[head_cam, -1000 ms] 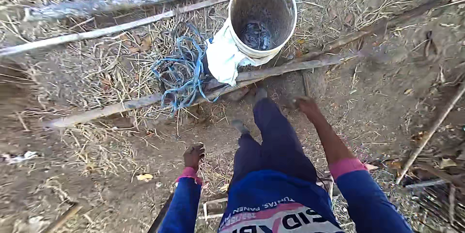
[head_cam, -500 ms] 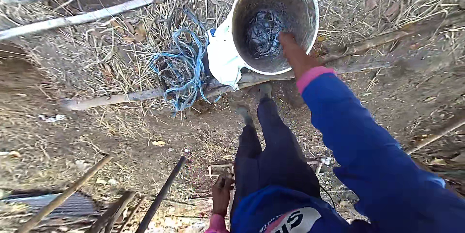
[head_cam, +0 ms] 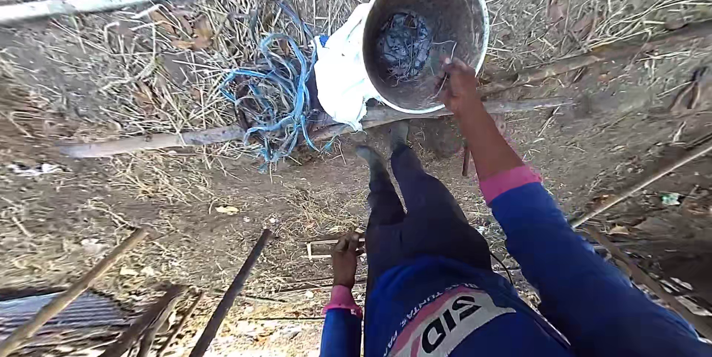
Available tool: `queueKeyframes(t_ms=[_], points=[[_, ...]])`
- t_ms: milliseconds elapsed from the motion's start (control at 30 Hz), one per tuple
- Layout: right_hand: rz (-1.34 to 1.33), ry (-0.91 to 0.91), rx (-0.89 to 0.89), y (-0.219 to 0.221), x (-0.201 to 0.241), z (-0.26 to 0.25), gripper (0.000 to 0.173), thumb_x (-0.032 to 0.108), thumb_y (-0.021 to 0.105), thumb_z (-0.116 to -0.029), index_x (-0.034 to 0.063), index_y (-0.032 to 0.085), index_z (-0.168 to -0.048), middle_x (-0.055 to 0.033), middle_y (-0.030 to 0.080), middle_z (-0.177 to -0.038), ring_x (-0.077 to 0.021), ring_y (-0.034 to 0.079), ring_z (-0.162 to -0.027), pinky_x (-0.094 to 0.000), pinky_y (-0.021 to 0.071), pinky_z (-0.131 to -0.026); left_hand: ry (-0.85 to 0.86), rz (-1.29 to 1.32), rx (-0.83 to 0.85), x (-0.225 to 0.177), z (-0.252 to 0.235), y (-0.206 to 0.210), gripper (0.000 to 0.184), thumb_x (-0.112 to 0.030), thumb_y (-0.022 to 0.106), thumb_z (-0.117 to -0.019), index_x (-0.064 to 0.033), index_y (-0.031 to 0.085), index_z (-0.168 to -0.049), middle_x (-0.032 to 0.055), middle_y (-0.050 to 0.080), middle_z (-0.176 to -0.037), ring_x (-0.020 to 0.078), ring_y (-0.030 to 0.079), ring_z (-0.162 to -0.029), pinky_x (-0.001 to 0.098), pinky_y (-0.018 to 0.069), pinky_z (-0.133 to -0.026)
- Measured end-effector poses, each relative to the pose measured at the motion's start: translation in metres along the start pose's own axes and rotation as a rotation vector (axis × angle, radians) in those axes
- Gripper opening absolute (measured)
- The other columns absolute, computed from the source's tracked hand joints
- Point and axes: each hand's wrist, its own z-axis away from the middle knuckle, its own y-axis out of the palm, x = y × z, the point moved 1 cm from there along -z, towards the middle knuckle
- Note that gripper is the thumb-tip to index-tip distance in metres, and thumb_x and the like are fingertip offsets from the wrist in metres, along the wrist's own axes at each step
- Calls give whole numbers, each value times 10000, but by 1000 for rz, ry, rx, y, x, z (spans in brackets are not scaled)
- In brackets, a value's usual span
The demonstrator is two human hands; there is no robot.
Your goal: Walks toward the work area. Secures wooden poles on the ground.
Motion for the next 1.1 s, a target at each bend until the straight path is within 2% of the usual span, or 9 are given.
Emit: queueKeyframes(t_ms=[167, 367, 500, 600, 800, 900, 967, 1033, 1100], points=[[-171, -60, 125, -30, 6, 46, 269, 224, 425, -1100, 136, 612, -1272, 64, 500, -667, -78, 490, -517, -267, 501, -526, 91, -40, 73, -42, -8, 17, 200, -113, 525, -1065, 33, 658, -1102, 140, 727, -1043, 206, 723, -823, 368, 615, -715], [-350, 10, 226, -42, 4, 80, 273, 203, 386, -1109, 143, 601, -1266, 91, 449, -602, -37, 385, -435, -201, 387, -428, 239, -120, 118, -88, -10, 27, 210, -127, 529, -1058, 33, 658, -1099, 124, 721, -1042, 176, 715, -845, 356, 612, -745], [-418, 57, 282, -36, 7, 104, 278, 209, 357, -1115, 143, 588, -1257, 90, 450, -605, -33, 379, -424, -182, 377, -414, 344, -211, 141, -136, -12, 36, 238, -121, 531, -1053, 60, 650, -1151, 148, 709, -1064, 194, 708, -893, 391, 604, -812], [-473, 84, 325, -34, 11, 121, 300, 211, 342, -1119, 133, 580, -1283, 84, 452, -603, -37, 376, -414, -182, 373, -404, 422, -242, 179, -167, -17, 46, 242, -155, 541, -1064, 37, 642, -1171, 156, 708, -1114, 217, 715, -913, 429, 602, -838], [-529, 117, 473, -30, 20, 149, 290, 214, 360, -1113, 126, 603, -1245, 80, 453, -589, -33, 375, -412, -181, 367, -404, 586, -235, 250, -220, -13, 68, 278, -241, 552, -1068, -21, 636, -1216, 115, 708, -1142, 167, 713, -872, 369, 607, -783], [-512, 121, 533, -30, 21, 155, 296, 235, 372, -1111, 136, 600, -1273, 77, 470, -611, -31, 376, -417, -175, 357, -395, 630, -259, 267, -233, -3, 76, 288, -285, 555, -1069, -51, 639, -1213, 118, 710, -1085, 184, 697, -804, 381, 605, -734], [-466, 125, 540, -28, 19, 163, 301, 243, 376, -1108, 150, 597, -1290, 90, 482, -627, -19, 372, -421, -166, 352, -396, 619, -219, 281, -240, -5, 81, 308, -267, 533, -1075, -26, 636, -1237, 132, 702, -1105, 186, 693, -840, 381, 596, -760], [-427, 135, 546, -28, 16, 173, 303, 254, 382, -1106, 159, 593, -1303, 99, 472, -627, -10, 357, -421, -163, 340, -395, 592, -72, 282, -247, -14, 88, 331, -232, 508, -1085, 6, 624, -1284, 149, 700, -1155, 208, 708, -938, 397, 608, -817], [-395, 155, 564, -31, 13, 186, 295, 294, 404, -1103, 184, 596, -1299, 90, 439, -611, 0, 334, -401, -147, 316, -373, 567, 100, 294, -255, -19, 91, 414, -264, 452, -1105, 8, 546, -1402, 161, 679, -1248, 234, 702, -1050, 423, 599, -891]])
